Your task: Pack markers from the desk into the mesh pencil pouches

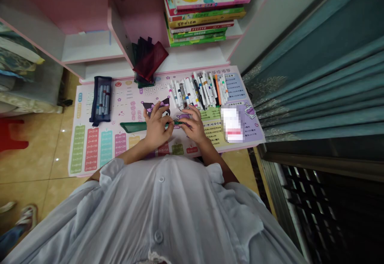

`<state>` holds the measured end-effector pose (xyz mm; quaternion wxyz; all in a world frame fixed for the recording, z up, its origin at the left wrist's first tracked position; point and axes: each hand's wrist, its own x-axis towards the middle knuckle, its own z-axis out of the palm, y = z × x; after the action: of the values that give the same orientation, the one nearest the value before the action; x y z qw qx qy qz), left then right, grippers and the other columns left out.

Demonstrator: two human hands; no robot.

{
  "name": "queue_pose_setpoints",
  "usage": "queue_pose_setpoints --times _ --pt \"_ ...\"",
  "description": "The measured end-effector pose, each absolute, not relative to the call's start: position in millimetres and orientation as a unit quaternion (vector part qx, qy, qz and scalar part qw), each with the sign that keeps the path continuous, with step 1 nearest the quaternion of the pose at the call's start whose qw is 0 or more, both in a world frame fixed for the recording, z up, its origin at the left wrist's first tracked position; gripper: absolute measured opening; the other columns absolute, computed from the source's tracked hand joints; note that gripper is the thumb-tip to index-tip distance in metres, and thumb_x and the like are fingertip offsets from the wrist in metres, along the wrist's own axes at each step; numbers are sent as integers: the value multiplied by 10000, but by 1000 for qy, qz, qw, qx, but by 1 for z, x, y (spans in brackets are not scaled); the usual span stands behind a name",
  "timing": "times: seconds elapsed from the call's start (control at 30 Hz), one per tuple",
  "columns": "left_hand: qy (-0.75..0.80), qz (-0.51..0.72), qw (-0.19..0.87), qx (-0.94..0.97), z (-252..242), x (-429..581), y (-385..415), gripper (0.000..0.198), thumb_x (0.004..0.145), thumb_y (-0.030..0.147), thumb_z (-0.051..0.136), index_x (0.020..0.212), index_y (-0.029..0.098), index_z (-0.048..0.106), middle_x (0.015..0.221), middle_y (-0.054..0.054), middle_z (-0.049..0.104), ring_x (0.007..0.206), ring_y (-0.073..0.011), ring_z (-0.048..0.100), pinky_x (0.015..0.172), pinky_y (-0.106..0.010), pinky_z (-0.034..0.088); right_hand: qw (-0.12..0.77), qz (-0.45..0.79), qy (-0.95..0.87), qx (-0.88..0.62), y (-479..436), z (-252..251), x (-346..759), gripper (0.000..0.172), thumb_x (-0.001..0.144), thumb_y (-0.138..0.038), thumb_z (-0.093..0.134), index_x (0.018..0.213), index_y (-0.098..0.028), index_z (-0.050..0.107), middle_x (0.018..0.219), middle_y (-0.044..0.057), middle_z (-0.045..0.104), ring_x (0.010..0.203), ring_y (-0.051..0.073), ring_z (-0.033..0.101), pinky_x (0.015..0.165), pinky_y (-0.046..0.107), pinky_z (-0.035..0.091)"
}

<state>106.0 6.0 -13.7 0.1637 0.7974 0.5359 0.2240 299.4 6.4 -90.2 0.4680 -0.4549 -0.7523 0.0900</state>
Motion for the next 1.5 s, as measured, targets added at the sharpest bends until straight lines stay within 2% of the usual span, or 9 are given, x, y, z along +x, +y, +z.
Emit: queue_pose_setpoints --times 0.53,0.77,1.5 --pt "547 227 159 790 -16 101 8 130 850 262 544 781 227 649 1405 -60 591 1496 -362 299 1169 -720 90 491 70 -751 -436 9 -91 302 99 898 -329 664 945 -287 741 1225 56 643 1344 301 496 1107 574 461" --pt "550 235 158 786 -18 98 7 130 851 264 549 769 226 643 1417 -58 584 1501 -342 295 1187 -691 50 493 70 -751 -434 9 -92 303 97 896 -336 667 943 -293 740 1230 52 645 1350 297 494 1109 577 461" --pt "571 219 167 773 -11 91 7 118 842 255 549 772 226 639 1421 -61 583 1506 -347 284 1174 -720 72 492 91 -745 -441 9 -92 304 93 890 -336 675 936 -298 747 1239 48 645 1361 293 483 1128 571 437"
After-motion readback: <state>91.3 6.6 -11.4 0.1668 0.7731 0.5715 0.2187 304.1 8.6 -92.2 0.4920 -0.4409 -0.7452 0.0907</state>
